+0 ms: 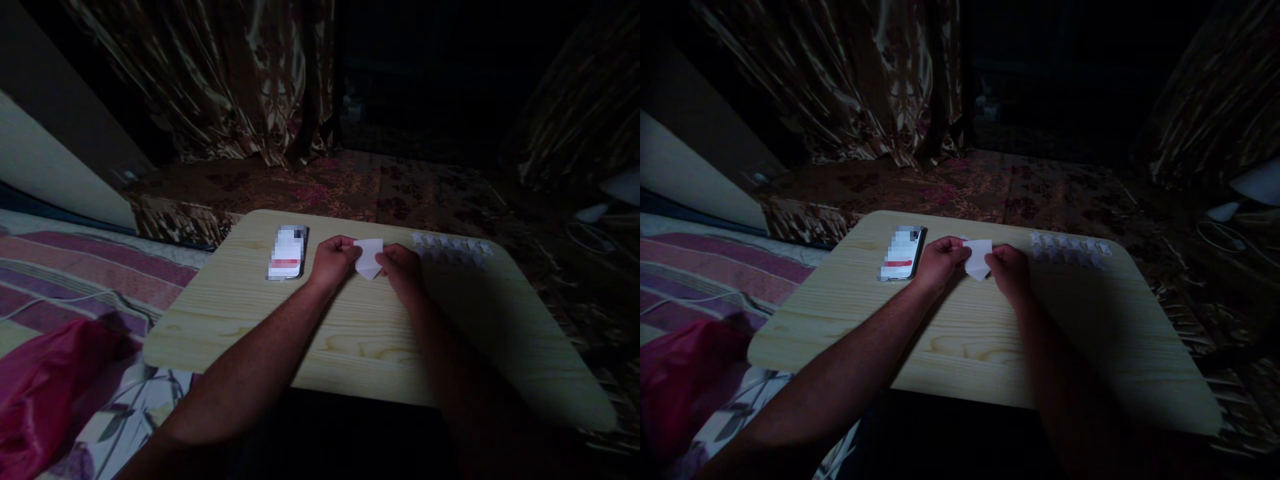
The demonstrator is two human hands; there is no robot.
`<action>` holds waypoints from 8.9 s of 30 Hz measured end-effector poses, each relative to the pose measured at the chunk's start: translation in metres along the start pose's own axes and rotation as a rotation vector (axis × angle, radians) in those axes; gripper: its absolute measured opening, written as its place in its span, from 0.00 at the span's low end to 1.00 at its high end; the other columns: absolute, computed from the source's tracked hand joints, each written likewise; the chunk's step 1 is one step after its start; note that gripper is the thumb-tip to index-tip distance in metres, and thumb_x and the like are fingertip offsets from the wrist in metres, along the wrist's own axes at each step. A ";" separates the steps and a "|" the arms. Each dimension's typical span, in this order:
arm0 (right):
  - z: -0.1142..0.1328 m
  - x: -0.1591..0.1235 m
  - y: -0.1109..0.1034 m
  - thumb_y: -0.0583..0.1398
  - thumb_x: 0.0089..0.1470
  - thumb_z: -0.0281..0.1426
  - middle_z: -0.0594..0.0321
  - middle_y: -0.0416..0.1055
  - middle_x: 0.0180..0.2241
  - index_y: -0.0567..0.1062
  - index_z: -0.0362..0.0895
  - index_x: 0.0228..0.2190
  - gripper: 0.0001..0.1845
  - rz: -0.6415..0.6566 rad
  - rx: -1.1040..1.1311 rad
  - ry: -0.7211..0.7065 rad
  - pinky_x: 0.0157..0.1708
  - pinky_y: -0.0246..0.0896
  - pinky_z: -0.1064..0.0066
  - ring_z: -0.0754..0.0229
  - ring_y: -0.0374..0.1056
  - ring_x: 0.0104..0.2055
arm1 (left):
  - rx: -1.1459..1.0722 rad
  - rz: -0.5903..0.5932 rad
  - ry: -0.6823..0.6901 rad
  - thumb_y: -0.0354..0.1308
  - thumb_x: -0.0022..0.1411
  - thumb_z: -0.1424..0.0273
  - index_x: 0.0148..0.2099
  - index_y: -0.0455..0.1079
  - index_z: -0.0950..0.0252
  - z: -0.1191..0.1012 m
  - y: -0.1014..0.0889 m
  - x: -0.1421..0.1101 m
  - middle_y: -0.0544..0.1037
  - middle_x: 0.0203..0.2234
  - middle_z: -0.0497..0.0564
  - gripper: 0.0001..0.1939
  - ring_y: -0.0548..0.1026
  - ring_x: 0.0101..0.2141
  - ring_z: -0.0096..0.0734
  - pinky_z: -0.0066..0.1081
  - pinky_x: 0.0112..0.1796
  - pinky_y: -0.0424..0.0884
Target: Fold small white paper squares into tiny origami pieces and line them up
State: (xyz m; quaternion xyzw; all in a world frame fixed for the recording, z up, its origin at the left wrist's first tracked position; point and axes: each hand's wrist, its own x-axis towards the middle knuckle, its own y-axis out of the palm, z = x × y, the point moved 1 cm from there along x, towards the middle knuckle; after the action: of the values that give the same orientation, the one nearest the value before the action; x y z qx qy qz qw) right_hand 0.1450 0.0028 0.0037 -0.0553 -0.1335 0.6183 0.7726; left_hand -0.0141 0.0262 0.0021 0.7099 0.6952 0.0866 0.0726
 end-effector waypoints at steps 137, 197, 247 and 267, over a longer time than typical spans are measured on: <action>-0.005 0.001 -0.002 0.62 0.47 0.43 0.67 0.70 0.20 0.76 0.44 0.26 0.14 0.095 0.106 -0.043 0.24 0.56 0.72 0.63 0.64 0.23 | 0.095 0.151 -0.033 0.65 0.47 0.65 0.30 0.70 0.68 0.011 0.007 -0.011 0.72 0.18 0.46 0.12 0.65 0.18 0.21 0.24 0.21 0.60; 0.002 -0.001 -0.003 0.62 0.47 0.40 0.68 0.69 0.18 0.76 0.43 0.25 0.13 -0.013 0.118 -0.047 0.23 0.54 0.73 0.64 0.62 0.22 | 0.111 0.195 -0.077 0.66 0.46 0.67 0.30 0.70 0.68 0.010 0.011 -0.013 0.72 0.18 0.46 0.12 0.65 0.18 0.21 0.24 0.21 0.60; 0.000 -0.001 0.001 0.62 0.44 0.40 0.69 0.66 0.17 0.73 0.43 0.23 0.12 0.018 0.077 -0.027 0.20 0.51 0.73 0.65 0.59 0.20 | 0.125 0.223 -0.058 0.66 0.47 0.65 0.32 0.71 0.68 0.009 0.010 -0.015 0.73 0.20 0.46 0.13 0.65 0.19 0.20 0.23 0.22 0.60; 0.002 -0.002 -0.001 0.63 0.44 0.42 0.70 0.65 0.17 0.71 0.44 0.22 0.14 -0.001 0.103 -0.031 0.20 0.50 0.73 0.65 0.58 0.19 | 0.156 0.210 -0.067 0.68 0.44 0.65 0.29 0.70 0.67 0.008 0.010 -0.015 0.72 0.18 0.45 0.14 0.65 0.18 0.20 0.23 0.21 0.59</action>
State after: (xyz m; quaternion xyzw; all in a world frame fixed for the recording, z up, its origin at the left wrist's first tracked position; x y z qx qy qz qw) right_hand 0.1446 0.0003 0.0055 -0.0055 -0.1135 0.6250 0.7723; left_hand -0.0032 0.0110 -0.0040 0.7846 0.6190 0.0157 0.0311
